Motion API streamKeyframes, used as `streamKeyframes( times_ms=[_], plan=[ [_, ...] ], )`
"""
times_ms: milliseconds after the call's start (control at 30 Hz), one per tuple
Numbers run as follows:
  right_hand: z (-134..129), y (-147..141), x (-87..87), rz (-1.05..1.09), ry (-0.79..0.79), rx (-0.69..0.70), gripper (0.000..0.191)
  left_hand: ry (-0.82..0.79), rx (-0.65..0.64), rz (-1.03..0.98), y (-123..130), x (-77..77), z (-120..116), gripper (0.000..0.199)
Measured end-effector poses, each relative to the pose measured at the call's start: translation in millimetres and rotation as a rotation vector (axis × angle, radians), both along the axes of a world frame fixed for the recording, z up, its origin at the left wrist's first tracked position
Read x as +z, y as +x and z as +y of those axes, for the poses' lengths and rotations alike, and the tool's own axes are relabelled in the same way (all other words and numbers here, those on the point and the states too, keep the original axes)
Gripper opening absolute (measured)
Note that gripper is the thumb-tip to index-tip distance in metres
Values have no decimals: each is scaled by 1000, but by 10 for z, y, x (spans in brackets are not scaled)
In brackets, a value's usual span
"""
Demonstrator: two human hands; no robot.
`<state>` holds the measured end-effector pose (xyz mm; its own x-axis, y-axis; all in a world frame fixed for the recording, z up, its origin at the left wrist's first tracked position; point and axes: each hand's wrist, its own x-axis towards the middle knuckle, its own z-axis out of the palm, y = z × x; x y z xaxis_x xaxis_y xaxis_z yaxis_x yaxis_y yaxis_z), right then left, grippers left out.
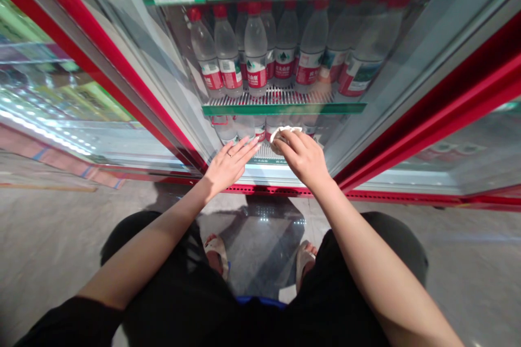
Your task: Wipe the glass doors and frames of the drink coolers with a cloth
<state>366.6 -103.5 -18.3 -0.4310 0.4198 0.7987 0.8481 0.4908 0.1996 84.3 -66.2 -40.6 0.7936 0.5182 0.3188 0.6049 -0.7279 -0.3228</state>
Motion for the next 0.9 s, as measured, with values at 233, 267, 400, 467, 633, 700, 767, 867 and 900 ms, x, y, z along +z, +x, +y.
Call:
streamKeyframes(
  times_ms=[233,267,400,467,633,700,767,867,900],
  plan=[
    [46,151,-50,104,-26,-46,24,29,2,-18,-16,4,-4,92],
    [50,178,-51,138,-21,-59,25,32,-2,-22,-20,5,-4,91],
    [33,174,-40,178,-39,-76,27,46,-16,-29,-27,8,-7,91],
    [11,112,-40,108,-56,-39,27,51,-13,-25,-22,8,-13,90],
    [-6,31,-73,-67,-75,17,26,64,3,-18,-5,4,-16,90],
    [10,67,-84,-25,-69,1,28,73,-3,-25,-7,-1,-7,91],
    [26,111,-85,63,-49,-9,30,76,-7,-30,-12,-8,3,92],
    [31,136,-74,171,8,-17,31,71,-11,-31,-20,-17,11,92],
    [26,129,-70,177,15,-21,30,71,-12,-31,-21,-19,11,91]
  ],
)
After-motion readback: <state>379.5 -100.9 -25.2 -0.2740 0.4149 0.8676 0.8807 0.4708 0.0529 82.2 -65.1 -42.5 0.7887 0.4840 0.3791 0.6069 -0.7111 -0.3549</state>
